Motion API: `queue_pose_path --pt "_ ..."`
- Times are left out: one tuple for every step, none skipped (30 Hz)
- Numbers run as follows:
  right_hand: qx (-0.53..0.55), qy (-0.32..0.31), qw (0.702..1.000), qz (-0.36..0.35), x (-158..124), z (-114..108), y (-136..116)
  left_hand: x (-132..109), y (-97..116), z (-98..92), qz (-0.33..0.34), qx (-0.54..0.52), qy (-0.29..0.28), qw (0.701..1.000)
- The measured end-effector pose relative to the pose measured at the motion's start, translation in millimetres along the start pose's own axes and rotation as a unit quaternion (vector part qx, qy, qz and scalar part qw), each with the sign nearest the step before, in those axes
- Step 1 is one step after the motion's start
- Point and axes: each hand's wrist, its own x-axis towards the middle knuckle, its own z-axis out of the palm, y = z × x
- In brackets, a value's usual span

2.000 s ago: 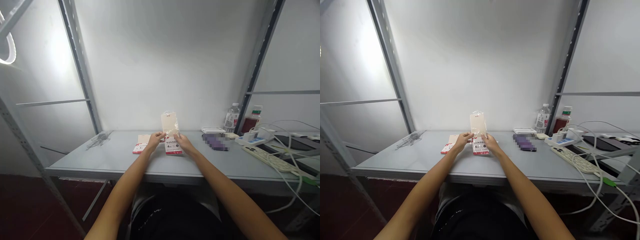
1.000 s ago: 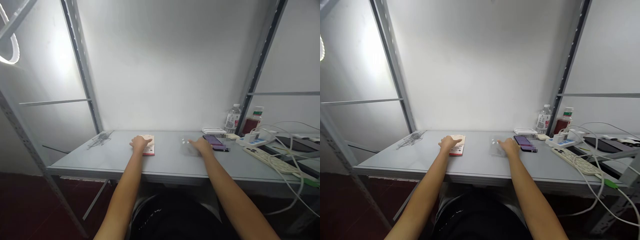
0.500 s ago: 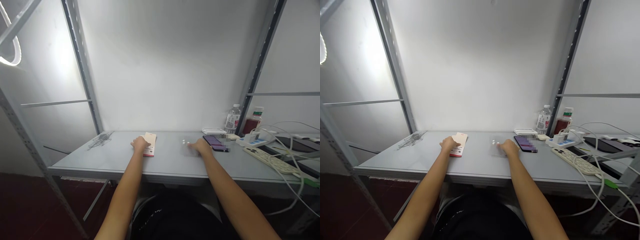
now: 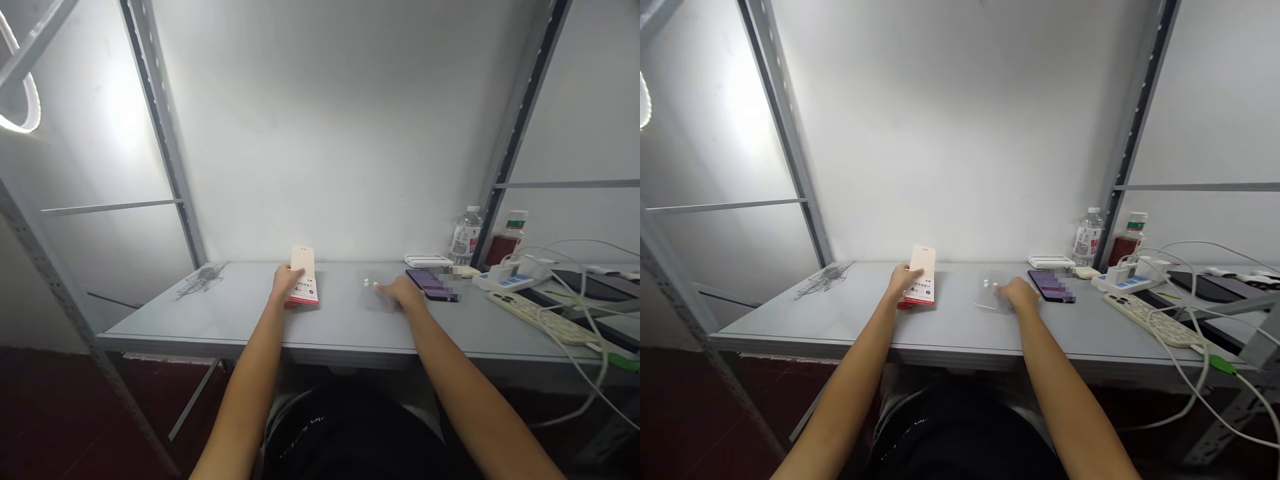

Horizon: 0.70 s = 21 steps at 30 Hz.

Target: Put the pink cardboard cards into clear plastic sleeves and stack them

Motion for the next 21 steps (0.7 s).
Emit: queue_pose_path --pt "0.001 0.005 1.000 -0.003 -1 0 0 0 0 1.0 0.011 -0.009 -0.001 1.000" --pt "0.001 0.008 1.000 -0.005 -2 -1 0 0 1 2.0 0.019 -0.014 -0.002 1.000" --pt "0.000 0.008 1.000 -0.006 -3 -1 0 0 1 2.8 0.024 -0.013 -0.004 1.000" --pt "-0.002 0.005 1.000 -0.005 -3 -1 0 0 0 3.4 0.027 -0.010 -0.005 1.000" --pt "-0.005 0.000 1.000 -0.002 -3 -1 -1 0 0 4.0 0.028 -0.005 -0.004 1.000" --pt "-0.008 -0.005 1.000 0.003 -3 -1 -1 0 -1 4.5 0.028 0.002 -0.003 1.000" --pt "-0.010 -0.008 1.000 0.008 -3 -1 -2 1 -1 5.0 0.031 0.010 -0.002 0.999" --pt "-0.012 -0.011 1.000 0.011 -2 0 -2 1 -2 5.5 0.035 0.018 -0.002 0.999" --pt "-0.012 -0.014 1.000 0.012 -1 0 -2 1 -3 6.0 0.041 0.024 -0.003 0.999" --pt "-0.010 -0.016 1.000 0.010 1 1 -2 2 -4 6.6 0.047 0.030 -0.003 0.998" --pt "-0.007 -0.017 1.000 0.007 2 2 -1 2 -4 7.2 0.052 0.032 -0.004 0.998" --pt "-0.003 -0.018 1.000 0.004 3 3 -1 3 -5 7.9 0.056 0.032 -0.004 0.998" --pt "0.003 -0.017 1.000 0.003 4 4 -1 3 -5 8.5 0.058 0.029 -0.006 0.998" --pt "0.012 -0.012 1.000 0.004 5 4 0 4 -5 9.0 0.059 0.022 -0.009 0.998" --pt "0.028 -0.003 1.000 0.001 5 3 0 3 -4 9.5 0.058 0.011 -0.012 0.998" --pt "0.050 0.009 0.999 -0.007 5 3 -1 3 -3 9.7 0.056 -0.001 -0.018 0.998" --pt "0.073 0.019 0.997 -0.018 5 2 -2 1 -1 9.8 0.055 -0.016 -0.027 0.998" --pt "0.100 0.033 0.994 -0.036 4 0 -3 0 2 9.7 0.055 -0.030 -0.039 0.997" --pt "0.128 0.050 0.989 -0.058 3 -1 -5 -3 5 9.6 0.056 -0.042 -0.053 0.996" --pt "0.158 0.069 0.982 -0.079 1 -2 -8 -6 8 9.5 0.055 -0.051 -0.067 0.995" --pt "0.184 0.088 0.974 -0.096 -1 -3 -10 -10 12 9.5 0.050 -0.056 -0.076 0.994"
